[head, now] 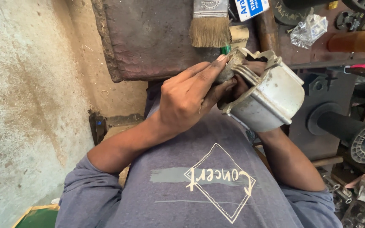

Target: The person applies lubricant to a motor stator, then inserts a bearing and a small metal ring. They place the stator into a cylindrical housing and rotate it to check fit.

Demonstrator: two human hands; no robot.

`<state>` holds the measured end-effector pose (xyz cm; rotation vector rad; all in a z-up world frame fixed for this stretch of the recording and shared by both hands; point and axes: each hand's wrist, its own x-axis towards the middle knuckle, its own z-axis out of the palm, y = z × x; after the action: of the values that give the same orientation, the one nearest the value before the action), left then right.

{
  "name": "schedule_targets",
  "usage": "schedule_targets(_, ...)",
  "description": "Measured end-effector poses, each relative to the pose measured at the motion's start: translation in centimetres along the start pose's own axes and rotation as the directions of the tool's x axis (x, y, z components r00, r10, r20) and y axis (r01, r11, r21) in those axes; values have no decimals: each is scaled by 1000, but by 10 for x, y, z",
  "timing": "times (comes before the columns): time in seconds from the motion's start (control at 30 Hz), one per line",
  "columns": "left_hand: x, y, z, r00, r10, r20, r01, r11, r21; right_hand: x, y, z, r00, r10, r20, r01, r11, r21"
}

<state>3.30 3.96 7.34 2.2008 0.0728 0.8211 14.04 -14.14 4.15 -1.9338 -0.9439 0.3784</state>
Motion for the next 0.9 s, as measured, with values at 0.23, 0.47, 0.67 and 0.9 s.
schedule_targets(0.23,-1,5,-2,1000,4,14,-4,1000,4,-2,3,2,973,-230,3,225,950,-218)
schedule_targets(0.47,-6,12,3,1000,1,27,-2,1000,3,-16,7,1,997,-11,-71,11,1000,5)
schedule_targets(0.67,-13,21,9,999,-5,41,5,1000,1,-30,13,0,995,-46,-92,49,998,33)
schedule_targets(0.9,-19,32,13,994,-52,100,55,998,-28,-40,13,-5,996,88,-18,-88,996,-20)
